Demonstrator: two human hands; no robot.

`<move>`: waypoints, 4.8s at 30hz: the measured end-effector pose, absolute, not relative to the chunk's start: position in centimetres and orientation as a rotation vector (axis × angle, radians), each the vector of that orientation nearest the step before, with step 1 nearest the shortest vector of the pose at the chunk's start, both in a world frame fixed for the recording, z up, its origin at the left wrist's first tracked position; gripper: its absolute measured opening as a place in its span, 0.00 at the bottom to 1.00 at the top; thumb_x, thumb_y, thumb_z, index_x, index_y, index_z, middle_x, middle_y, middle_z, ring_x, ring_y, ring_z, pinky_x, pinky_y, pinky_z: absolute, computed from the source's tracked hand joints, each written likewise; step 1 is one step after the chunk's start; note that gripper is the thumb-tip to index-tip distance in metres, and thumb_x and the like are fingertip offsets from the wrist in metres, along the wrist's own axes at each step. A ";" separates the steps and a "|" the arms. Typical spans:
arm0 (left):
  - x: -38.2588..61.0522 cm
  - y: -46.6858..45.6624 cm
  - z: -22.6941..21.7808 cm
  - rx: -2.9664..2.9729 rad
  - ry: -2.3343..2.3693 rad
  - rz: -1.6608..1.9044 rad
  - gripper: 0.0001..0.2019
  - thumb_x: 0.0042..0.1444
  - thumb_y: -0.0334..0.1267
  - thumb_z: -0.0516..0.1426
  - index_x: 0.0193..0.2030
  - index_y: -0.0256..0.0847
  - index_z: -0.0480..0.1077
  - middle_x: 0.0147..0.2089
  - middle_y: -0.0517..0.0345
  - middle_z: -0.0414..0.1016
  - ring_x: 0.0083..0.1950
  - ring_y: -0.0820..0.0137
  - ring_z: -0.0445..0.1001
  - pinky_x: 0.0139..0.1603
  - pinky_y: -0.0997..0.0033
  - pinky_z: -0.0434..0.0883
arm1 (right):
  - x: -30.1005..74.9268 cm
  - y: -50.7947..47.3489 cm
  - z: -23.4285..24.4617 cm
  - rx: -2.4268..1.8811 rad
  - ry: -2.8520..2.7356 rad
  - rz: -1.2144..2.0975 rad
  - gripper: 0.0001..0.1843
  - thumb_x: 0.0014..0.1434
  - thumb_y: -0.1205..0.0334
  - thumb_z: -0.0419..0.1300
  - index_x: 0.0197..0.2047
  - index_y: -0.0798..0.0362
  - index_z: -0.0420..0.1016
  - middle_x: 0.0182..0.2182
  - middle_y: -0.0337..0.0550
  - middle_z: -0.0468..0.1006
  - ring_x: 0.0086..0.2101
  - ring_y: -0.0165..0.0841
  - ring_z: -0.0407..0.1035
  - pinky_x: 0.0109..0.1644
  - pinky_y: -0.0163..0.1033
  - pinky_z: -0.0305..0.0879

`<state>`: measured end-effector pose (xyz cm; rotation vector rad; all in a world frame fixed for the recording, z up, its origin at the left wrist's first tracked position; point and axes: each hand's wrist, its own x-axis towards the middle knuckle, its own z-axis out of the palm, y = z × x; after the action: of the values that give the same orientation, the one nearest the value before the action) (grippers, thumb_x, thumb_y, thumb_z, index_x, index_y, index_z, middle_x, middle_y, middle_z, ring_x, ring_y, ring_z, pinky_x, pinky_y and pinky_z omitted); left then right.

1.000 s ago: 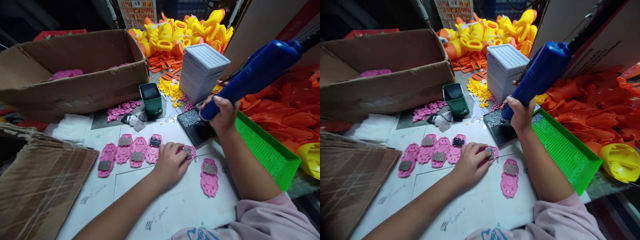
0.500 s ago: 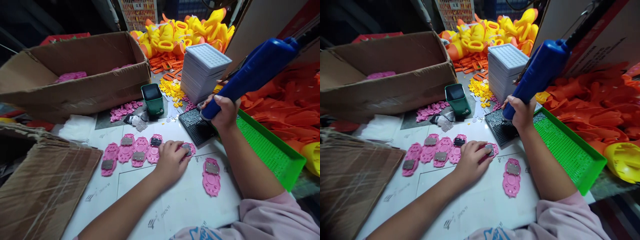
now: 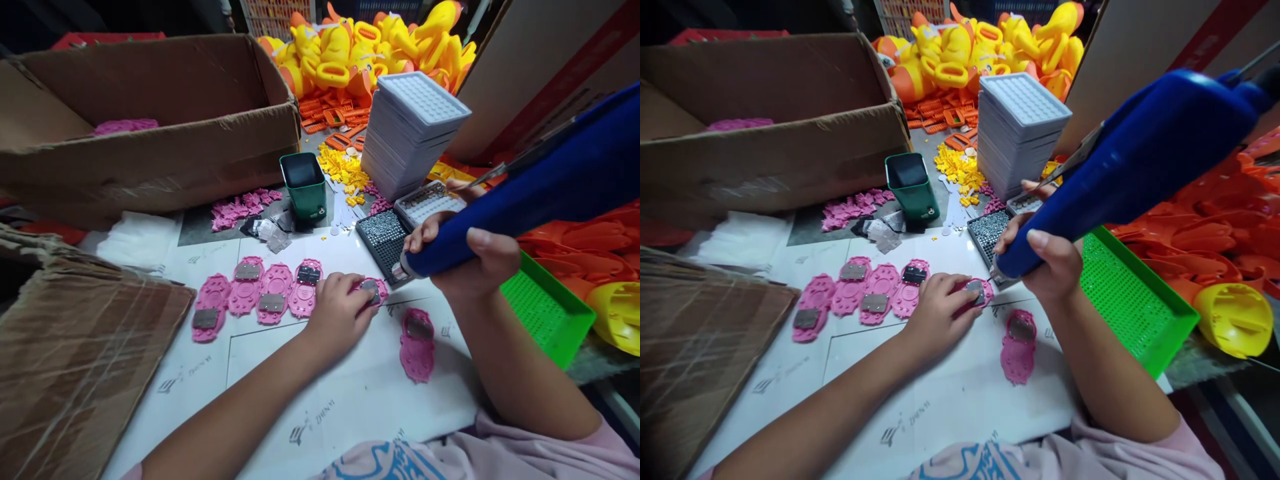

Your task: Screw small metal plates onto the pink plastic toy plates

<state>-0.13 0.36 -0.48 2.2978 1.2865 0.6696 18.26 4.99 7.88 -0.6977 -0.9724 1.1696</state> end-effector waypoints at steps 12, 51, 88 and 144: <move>-0.1 0.4 -0.4 2.315 1.286 0.645 0.06 0.58 0.39 0.62 0.41 0.44 0.78 0.51 0.51 0.75 0.52 0.56 0.66 0.51 0.53 0.65 | 17.2 4.5 5.8 -0.678 -0.961 1.197 0.24 0.43 0.53 0.69 0.44 0.43 0.71 0.22 0.34 0.76 0.21 0.34 0.70 0.26 0.42 0.68; 0.4 0.0 0.0 2.298 1.328 0.575 0.08 0.62 0.41 0.59 0.44 0.44 0.78 0.52 0.52 0.75 0.51 0.57 0.66 0.50 0.55 0.62 | 16.7 4.7 5.6 -0.625 -1.092 1.301 0.23 0.42 0.55 0.73 0.41 0.48 0.70 0.23 0.35 0.77 0.23 0.33 0.71 0.27 0.40 0.69; -1.2 0.6 1.1 2.424 0.947 0.281 0.26 0.53 0.43 0.61 0.60 0.47 0.65 0.65 0.48 0.62 0.62 0.51 0.58 0.61 0.46 0.58 | 19.9 12.0 5.5 -0.796 -0.952 0.804 0.10 0.44 0.54 0.65 0.22 0.48 0.69 0.17 0.33 0.72 0.17 0.29 0.68 0.22 0.37 0.65; -0.3 0.5 0.6 2.374 1.144 0.391 0.36 0.48 0.55 0.68 0.60 0.38 0.67 0.62 0.42 0.68 0.61 0.49 0.61 0.59 0.47 0.58 | 18.8 3.7 6.1 -0.643 -1.071 1.248 0.24 0.44 0.54 0.69 0.46 0.41 0.74 0.23 0.36 0.77 0.22 0.37 0.71 0.27 0.46 0.69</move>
<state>-0.31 0.51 0.62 2.3745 1.1444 0.3912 18.78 3.68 6.05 -0.6429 -1.0708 1.2480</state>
